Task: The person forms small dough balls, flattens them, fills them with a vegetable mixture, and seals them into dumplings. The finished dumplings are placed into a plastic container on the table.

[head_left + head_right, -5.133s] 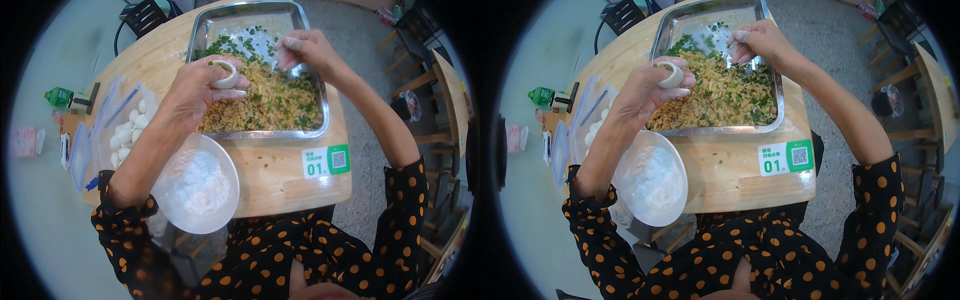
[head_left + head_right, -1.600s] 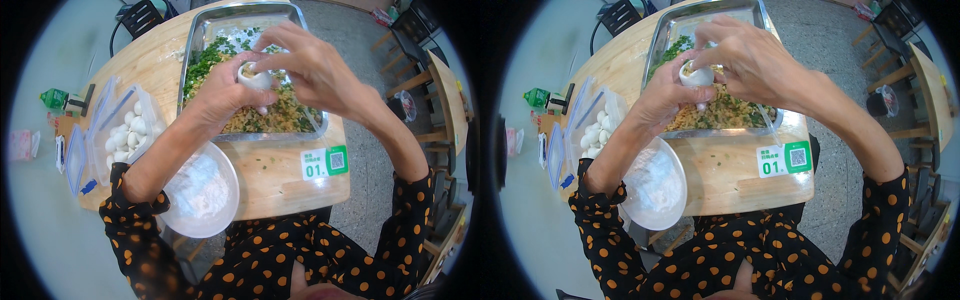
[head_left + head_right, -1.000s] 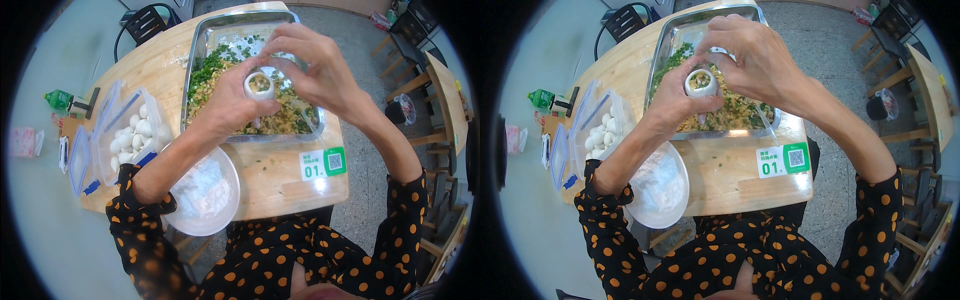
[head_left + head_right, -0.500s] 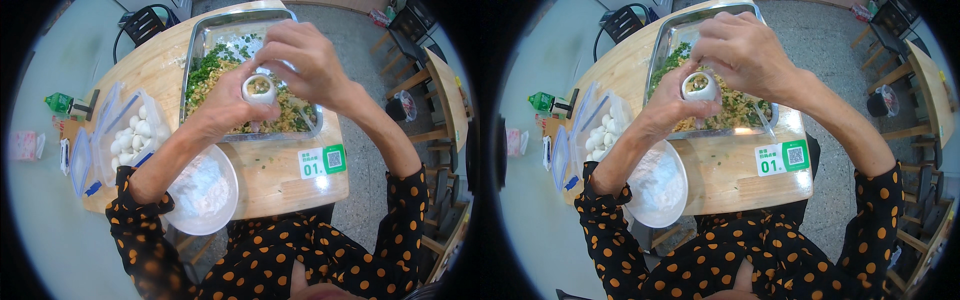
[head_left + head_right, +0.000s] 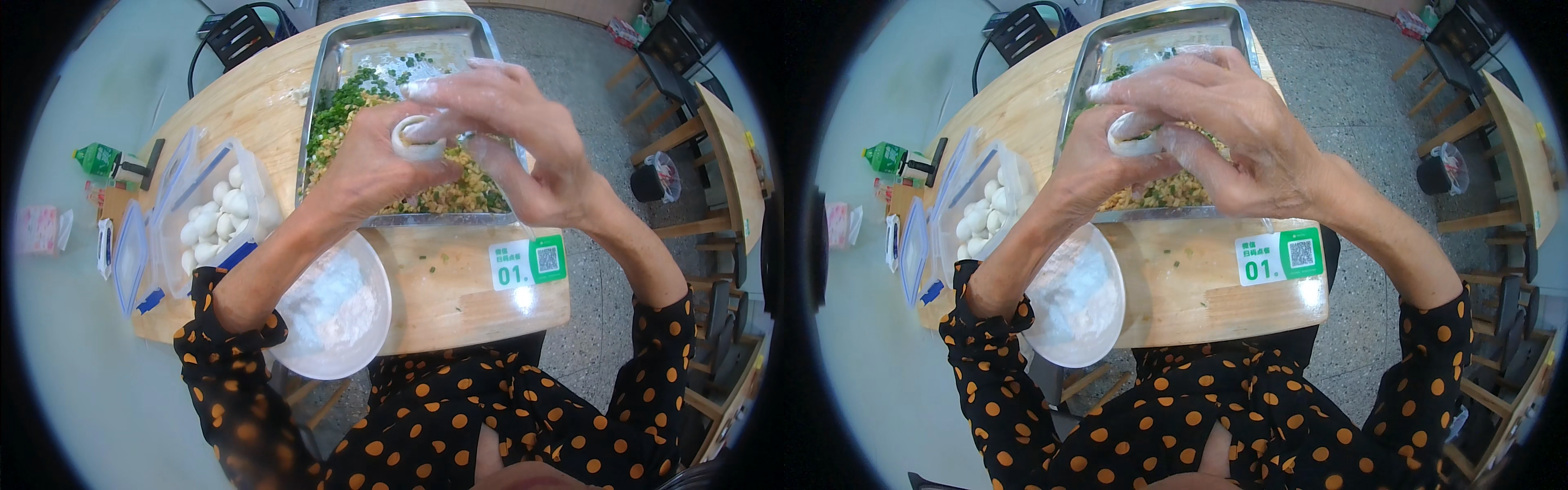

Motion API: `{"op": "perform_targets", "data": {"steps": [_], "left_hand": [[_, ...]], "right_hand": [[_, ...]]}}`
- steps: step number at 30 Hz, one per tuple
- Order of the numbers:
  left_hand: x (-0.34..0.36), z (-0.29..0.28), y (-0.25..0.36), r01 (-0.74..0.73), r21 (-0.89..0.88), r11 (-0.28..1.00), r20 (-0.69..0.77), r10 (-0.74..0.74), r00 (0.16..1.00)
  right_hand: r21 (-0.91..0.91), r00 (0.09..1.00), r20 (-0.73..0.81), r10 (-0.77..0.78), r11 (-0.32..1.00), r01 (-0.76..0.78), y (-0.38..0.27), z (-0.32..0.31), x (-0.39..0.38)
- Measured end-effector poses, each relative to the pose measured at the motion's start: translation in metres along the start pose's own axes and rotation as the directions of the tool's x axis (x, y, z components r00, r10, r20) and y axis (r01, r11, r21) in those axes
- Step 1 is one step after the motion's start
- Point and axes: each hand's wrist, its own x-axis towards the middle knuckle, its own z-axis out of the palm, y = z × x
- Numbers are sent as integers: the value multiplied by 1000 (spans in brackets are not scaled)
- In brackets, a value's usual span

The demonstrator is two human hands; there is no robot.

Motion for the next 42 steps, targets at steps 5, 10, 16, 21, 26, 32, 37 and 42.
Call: {"op": "perform_targets", "data": {"steps": [5, 10, 16, 21, 26, 32, 37, 42], "left_hand": [[-5, 1, 5, 47, -56, 997, 41, -44, 998], [-8, 2, 6, 79, -18, 997, 61, -78, 995], [-18, 2, 13, 23, -9, 1000, 66, -22, 998], [-38, 0, 20, -45, 46, 998, 4, 45, 999], [-76, -6, 31, -54, 125, 991, -124, 70, 990], [-144, -26, 35, 39, -27, 999, -228, -44, 973], [-189, -32, 15, -42, -261, 964, -351, -54, 935], [-222, -34, -10, -90, -118, 989, -493, 20, 870]], "right_hand": [[-47, 999, 44, -20, 999, 22, -4, 0, -1], [-23, 996, 62, 56, 998, -55, -6, -5, -2], [-42, 998, 54, -20, 999, 23, -19, -2, 4], [-33, 994, 107, 8, 999, -5, -42, 2, 13], [-38, 982, 174, -70, 996, 77, -72, 16, 33], [72, 957, 213, -199, 980, 188, -106, 40, 58], [192, 940, 219, -260, 957, 219, -122, 71, 73], [290, 932, 250, -264, 938, 188, -136, 103, 80]]}}
